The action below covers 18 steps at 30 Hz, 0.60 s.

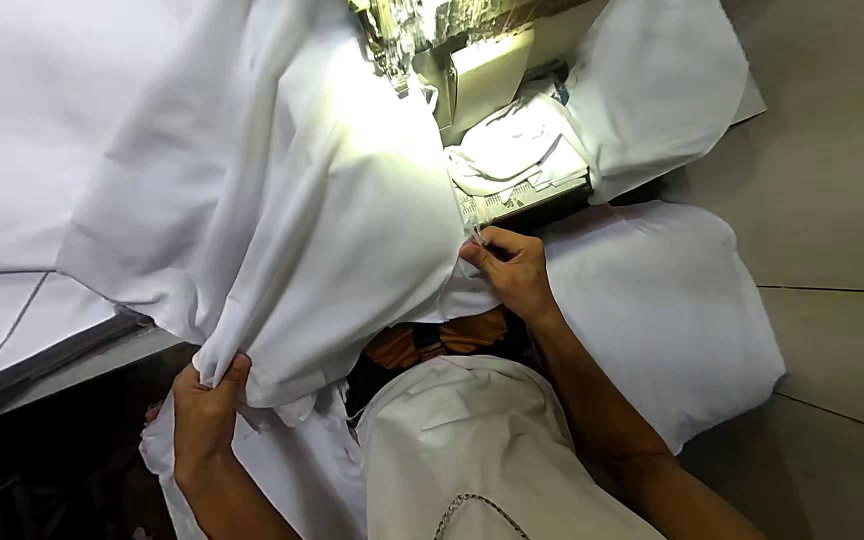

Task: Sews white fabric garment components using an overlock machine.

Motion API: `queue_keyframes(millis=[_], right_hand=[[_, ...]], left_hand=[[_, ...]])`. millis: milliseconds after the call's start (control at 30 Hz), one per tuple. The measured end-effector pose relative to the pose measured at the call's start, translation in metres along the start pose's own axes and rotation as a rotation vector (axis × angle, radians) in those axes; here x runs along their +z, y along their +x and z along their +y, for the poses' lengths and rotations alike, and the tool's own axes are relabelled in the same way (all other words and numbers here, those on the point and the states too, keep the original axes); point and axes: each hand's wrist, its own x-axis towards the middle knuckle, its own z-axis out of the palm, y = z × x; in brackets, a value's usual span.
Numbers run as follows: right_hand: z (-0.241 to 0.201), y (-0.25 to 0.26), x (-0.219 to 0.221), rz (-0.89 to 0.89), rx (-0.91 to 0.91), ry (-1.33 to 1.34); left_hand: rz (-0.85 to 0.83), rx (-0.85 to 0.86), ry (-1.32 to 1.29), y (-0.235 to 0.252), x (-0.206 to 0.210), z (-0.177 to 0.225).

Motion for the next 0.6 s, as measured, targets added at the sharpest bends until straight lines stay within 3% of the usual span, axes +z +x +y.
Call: queue_keyframes(millis=[600], right_hand=[[-0.035, 0.095, 0.005, -0.047, -0.106, 0.028]], left_hand=[[0.105, 0.221, 0.014, 0.079, -0.020, 0.070]])
